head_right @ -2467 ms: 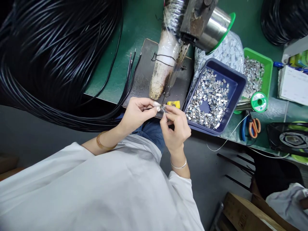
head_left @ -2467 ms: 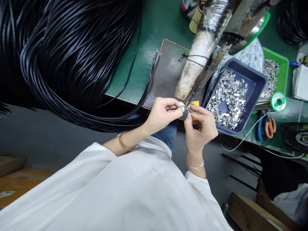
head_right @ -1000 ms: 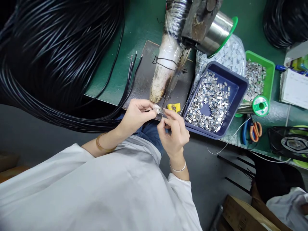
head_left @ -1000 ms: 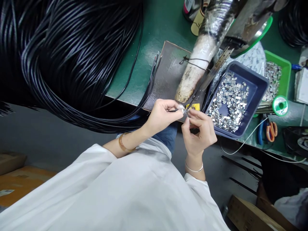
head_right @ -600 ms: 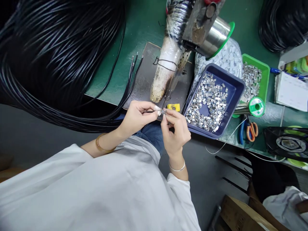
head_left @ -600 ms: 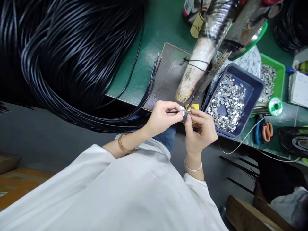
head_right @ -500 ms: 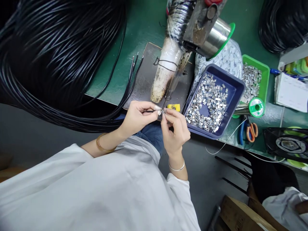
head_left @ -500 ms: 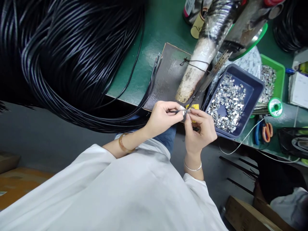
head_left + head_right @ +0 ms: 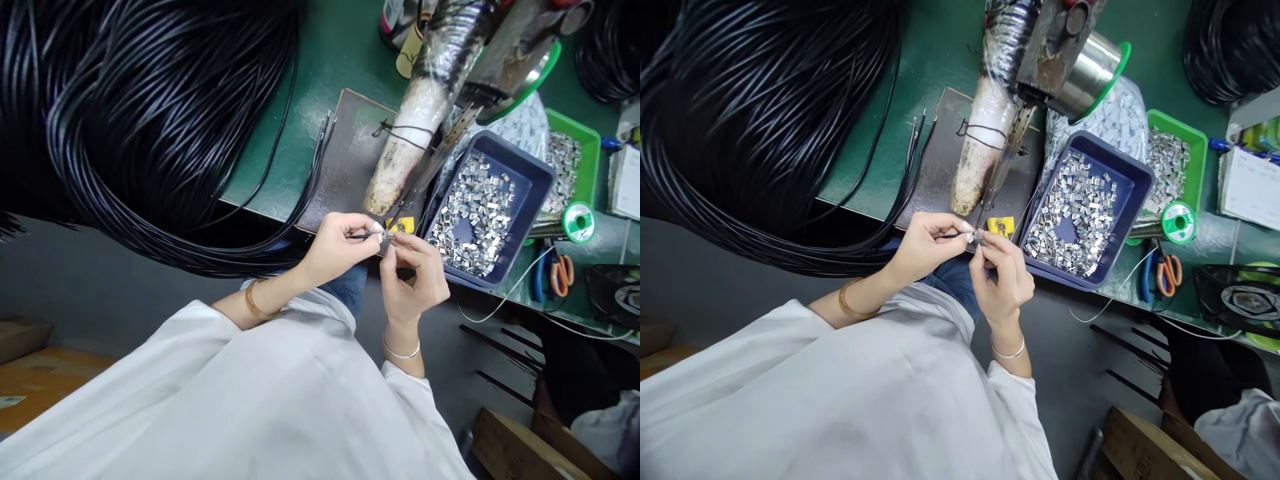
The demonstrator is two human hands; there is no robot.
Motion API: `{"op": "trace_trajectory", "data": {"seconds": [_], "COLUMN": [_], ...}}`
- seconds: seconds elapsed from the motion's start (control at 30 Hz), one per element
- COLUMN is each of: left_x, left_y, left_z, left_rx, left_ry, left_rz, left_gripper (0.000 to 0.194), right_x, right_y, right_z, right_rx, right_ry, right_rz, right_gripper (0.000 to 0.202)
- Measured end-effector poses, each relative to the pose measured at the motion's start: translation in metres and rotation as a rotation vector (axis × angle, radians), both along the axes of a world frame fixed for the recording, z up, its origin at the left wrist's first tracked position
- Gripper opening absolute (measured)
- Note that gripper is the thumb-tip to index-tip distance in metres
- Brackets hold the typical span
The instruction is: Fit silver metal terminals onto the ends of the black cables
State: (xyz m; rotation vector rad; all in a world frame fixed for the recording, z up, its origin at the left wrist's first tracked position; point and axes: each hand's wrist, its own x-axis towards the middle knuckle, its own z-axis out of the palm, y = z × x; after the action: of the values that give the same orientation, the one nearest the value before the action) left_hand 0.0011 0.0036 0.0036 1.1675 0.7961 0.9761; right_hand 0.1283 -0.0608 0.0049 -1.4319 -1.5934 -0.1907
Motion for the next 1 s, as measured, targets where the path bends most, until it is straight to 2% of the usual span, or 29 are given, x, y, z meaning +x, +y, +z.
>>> {"op": "trace_trajectory", "data": {"seconds": [0.1,0.2,0.27,0.37,0.47,0.6,0.67,0.73,0.8,0.83,0.9,1.0], "left_x": [-0.003,-0.007,-0.009,-0.011,-0.011,-0.011,-0.011,-0.012,-0.012,-0.013,-0.013,-0.013], "left_y": [-0.002,-0.003,-0.004,-0.006,-0.007,-0.009,-0.01,-0.011,-0.011,-0.011,-0.009,-0.006], "left_z": [0.006,0.012,0.014,0.013,0.008,0.003,0.003,0.004,0.005,0.006,0.007,0.007], "left_rx": [-0.033,-0.081,-0.091,-0.075,-0.059,-0.066,-0.093,-0.131,-0.166,-0.178,-0.2,-0.242], "left_ry": [-0.007,-0.063,-0.086,-0.069,-0.078,-0.098,-0.122,-0.18,-0.248,-0.268,-0.272,-0.241], "left_rz": [-0.044,-0.099,-0.12,-0.143,-0.16,-0.176,-0.19,-0.225,-0.245,-0.246,-0.225,-0.19], "left_gripper": [0.006,0.003,0.002,0.004,0.004,0.006,0.007,0.007,0.008,0.009,0.01,0.015], "right_x": [0.002,0.005,0.007,0.009,0.007,0.004,0.003,0.004,0.005,0.006,0.008,0.009], "right_y": [-0.001,-0.003,-0.004,-0.008,-0.012,-0.013,-0.013,-0.012,-0.011,-0.011,-0.009,-0.008], "right_z": [0.004,0.011,0.016,0.022,0.023,0.017,0.015,0.014,0.015,0.016,0.018,0.018], "right_rx": [-0.041,-0.225,-0.247,-0.141,-0.171,-0.197,-0.269,-0.384,-0.429,-0.392,-0.195,0.076], "right_ry": [0.079,0.253,0.271,0.105,-0.087,-0.156,-0.017,0.233,0.469,0.544,0.617,0.603], "right_rz": [-0.019,0.015,0.019,-0.013,0.023,0.021,0.017,0.072,0.115,0.101,0.042,0.031], "right_gripper": [0.01,0.001,0.003,0.008,0.016,0.005,0.002,0.008,0.011,0.011,0.011,0.01]}}
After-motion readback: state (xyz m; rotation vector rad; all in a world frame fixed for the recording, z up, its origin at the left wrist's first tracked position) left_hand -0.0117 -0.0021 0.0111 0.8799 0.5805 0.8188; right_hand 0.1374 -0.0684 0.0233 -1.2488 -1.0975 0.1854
